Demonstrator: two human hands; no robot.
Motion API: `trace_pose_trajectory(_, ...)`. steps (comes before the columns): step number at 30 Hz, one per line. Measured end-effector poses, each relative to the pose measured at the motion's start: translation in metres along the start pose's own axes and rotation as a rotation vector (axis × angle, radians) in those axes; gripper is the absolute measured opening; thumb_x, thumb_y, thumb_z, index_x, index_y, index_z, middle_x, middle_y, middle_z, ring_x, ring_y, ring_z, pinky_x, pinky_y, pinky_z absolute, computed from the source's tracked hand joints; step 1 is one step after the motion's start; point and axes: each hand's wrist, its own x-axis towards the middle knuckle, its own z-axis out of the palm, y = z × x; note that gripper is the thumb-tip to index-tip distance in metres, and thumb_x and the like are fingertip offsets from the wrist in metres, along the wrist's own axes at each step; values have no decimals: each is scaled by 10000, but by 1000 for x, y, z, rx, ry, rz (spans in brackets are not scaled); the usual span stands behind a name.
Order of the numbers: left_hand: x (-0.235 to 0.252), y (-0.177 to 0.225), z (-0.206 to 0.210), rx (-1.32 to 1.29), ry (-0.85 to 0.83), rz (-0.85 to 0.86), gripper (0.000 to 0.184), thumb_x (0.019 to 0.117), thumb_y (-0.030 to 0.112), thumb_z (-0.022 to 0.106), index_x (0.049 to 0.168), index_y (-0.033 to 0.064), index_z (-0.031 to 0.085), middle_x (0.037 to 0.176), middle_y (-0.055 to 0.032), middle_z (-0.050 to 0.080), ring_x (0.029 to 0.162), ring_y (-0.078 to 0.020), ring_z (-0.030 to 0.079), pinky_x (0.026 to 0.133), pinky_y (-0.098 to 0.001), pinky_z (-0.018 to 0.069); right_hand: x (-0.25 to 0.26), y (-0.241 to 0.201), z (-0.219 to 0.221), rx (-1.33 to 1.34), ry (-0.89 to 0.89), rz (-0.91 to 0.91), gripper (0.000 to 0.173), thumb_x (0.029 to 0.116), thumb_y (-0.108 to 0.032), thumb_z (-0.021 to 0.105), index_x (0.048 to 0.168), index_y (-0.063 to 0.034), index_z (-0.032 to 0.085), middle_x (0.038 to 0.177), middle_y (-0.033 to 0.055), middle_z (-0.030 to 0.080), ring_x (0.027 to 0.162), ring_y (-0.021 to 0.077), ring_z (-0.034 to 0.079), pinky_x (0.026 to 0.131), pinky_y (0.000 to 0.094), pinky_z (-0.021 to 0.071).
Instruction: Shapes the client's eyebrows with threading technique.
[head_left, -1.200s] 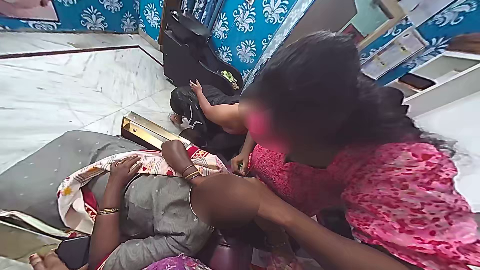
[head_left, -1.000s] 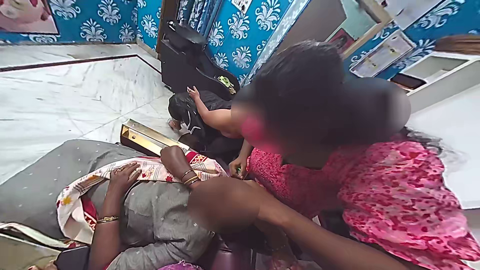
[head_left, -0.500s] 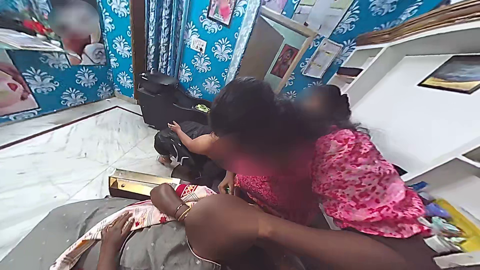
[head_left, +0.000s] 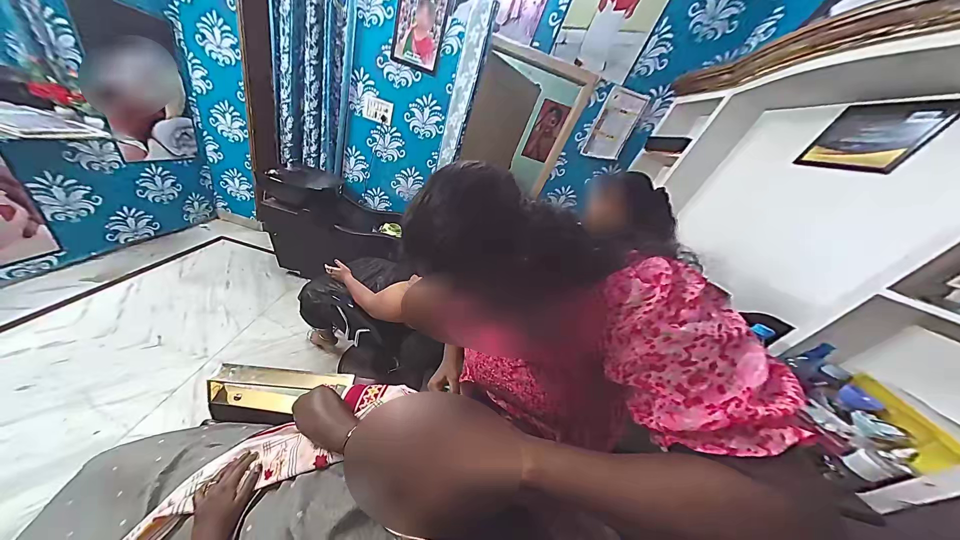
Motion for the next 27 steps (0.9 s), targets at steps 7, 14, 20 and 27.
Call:
trace_pose_trajectory(7,0,2,-2,-4,2,2,599,1032,531,360,1345,131,676,1453,-112,609,1403,-368,506,1129,-729,245,0,4,0,-177,-16,-122,287,1029,-46,470,883,66,690,846,188,669,873,311,646,854,443,485)
trace_pose_trajectory(14,-5,24,-19,-26,-43,-21,539,1054,458,399,1364,101,658,1467,-144,591,1417,-400,481,1140,-724,232,0,7,2,-196,-5,-147,279,1027,-41,472,881,59,688,836,179,664,863,301,640,846,428,485)
trace_pose_trajectory(20,4,-16,12,42,29,13,567,1029,522,371,1345,167,680,1447,-59,619,1390,-325,526,1132,-692,304,1,10,3,-557,-2,-358,149,963,54,549,911,21,685,852,159,686,847,327,676,820,470,524)
trace_pose_trajectory(27,1,1,-1,13,12,2,540,1043,487,394,1351,144,675,1455,-94,611,1391,-349,523,1137,-718,250,11,24,-8,-475,196,-604,200,953,50,563,806,13,693,760,137,674,805,289,674,894,413,512)
